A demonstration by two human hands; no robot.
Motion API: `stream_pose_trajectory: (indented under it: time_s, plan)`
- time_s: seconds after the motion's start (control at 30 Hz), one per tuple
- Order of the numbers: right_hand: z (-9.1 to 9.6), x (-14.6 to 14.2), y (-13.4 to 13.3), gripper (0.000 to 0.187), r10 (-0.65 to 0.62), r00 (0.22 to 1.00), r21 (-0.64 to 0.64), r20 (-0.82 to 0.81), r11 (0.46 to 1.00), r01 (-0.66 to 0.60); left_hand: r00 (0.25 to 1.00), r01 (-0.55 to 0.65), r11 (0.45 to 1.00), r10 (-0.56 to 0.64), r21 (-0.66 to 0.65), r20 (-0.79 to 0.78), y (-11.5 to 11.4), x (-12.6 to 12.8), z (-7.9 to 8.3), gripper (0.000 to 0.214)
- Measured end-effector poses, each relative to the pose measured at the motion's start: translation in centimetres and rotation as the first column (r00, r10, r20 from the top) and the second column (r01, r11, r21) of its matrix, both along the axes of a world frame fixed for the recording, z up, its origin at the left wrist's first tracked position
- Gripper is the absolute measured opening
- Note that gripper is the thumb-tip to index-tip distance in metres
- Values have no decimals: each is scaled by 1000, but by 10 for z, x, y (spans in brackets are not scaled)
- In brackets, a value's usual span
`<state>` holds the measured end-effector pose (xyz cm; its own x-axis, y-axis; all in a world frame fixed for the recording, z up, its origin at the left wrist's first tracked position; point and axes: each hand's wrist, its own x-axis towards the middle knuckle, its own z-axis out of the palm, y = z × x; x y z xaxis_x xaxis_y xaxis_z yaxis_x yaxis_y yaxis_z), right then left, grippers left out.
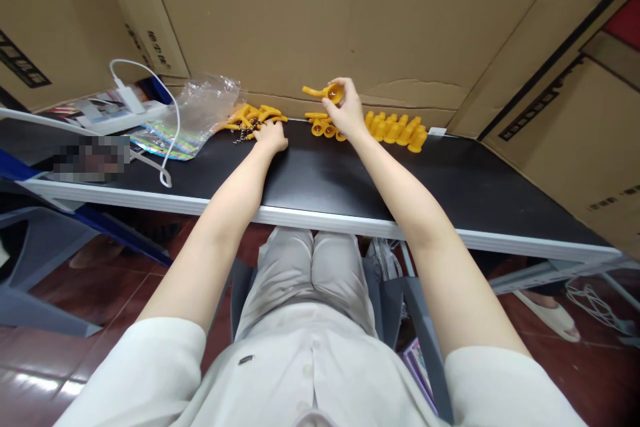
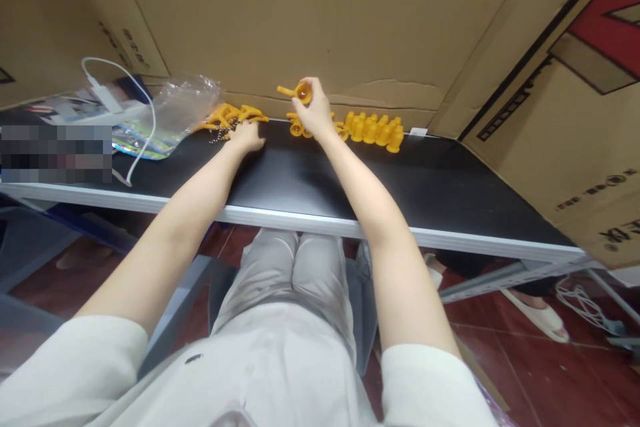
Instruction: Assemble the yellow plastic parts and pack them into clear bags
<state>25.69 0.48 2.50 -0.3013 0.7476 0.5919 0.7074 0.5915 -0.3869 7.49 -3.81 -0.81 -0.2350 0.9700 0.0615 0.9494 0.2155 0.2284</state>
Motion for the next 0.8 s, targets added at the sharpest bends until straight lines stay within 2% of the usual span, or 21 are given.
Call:
stream_pose_trajectory:
  time_s: [0.13,0.33,0.6,0.8]
  plan:
    - [0,-23,6,56,-2,989,23,146,1000,-2,1000,6,1000,-7,-22,-9,-2,0,2,63]
    - [-20,-42,24,65,81,955,-31,284,997,-76,1000,6,1000,-7,-17,-31,-2,1,2,63]
    - [-42,-48,17,63,-19,832,-119,554,988,102,1000,21,1000,-21,-16,-11,-5,2,4,62]
    - [-45,-41,21,68,-6,844,-210,536,968,141,1000,-11,1000,11,-5,12,0,-2,0,66]
